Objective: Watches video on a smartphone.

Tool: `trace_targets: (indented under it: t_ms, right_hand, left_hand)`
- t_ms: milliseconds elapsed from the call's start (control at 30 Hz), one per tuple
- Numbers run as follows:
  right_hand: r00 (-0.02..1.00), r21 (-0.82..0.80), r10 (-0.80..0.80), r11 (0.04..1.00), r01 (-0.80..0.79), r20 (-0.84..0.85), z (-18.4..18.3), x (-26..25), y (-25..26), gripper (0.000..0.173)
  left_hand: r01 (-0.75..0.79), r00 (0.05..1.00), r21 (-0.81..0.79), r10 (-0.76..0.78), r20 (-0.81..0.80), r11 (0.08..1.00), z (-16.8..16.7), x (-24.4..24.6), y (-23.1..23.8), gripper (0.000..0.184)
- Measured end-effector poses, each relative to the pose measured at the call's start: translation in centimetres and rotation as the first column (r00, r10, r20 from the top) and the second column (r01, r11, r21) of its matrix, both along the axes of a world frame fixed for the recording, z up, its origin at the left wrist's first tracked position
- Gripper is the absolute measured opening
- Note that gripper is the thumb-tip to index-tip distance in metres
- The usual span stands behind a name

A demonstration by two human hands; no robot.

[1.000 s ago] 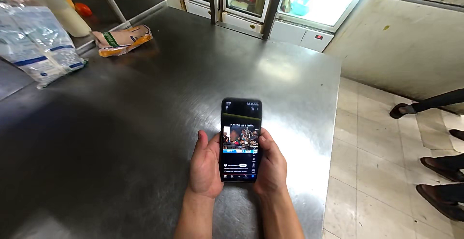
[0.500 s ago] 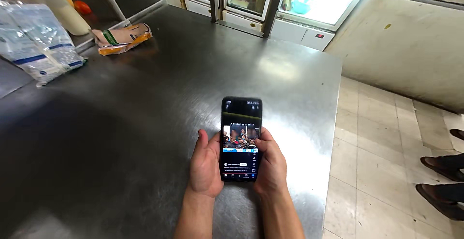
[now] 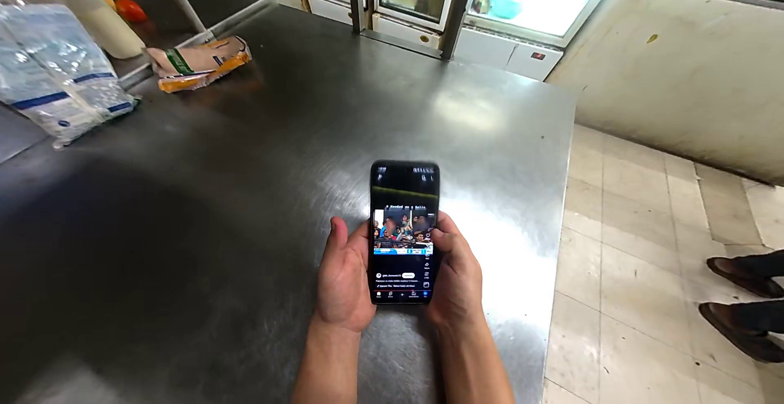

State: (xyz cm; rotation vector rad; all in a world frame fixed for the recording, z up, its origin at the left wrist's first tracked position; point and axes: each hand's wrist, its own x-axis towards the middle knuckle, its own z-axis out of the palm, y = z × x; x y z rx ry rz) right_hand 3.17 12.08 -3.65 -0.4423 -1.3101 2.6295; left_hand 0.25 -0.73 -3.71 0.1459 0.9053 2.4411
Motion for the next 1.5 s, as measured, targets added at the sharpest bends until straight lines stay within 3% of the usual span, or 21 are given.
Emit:
trace_targets:
  t_ms: [1500]
  right_hand:
    - [1.000,-0.005,0.005,1.000,-0.005,-0.022,-0.22,0.04,0.04,0.035]
  left_hand:
    - [0.003,1.000,0.002,-0.003,-0.007,1.000,-0.04,-0.01,-0.08,0.087]
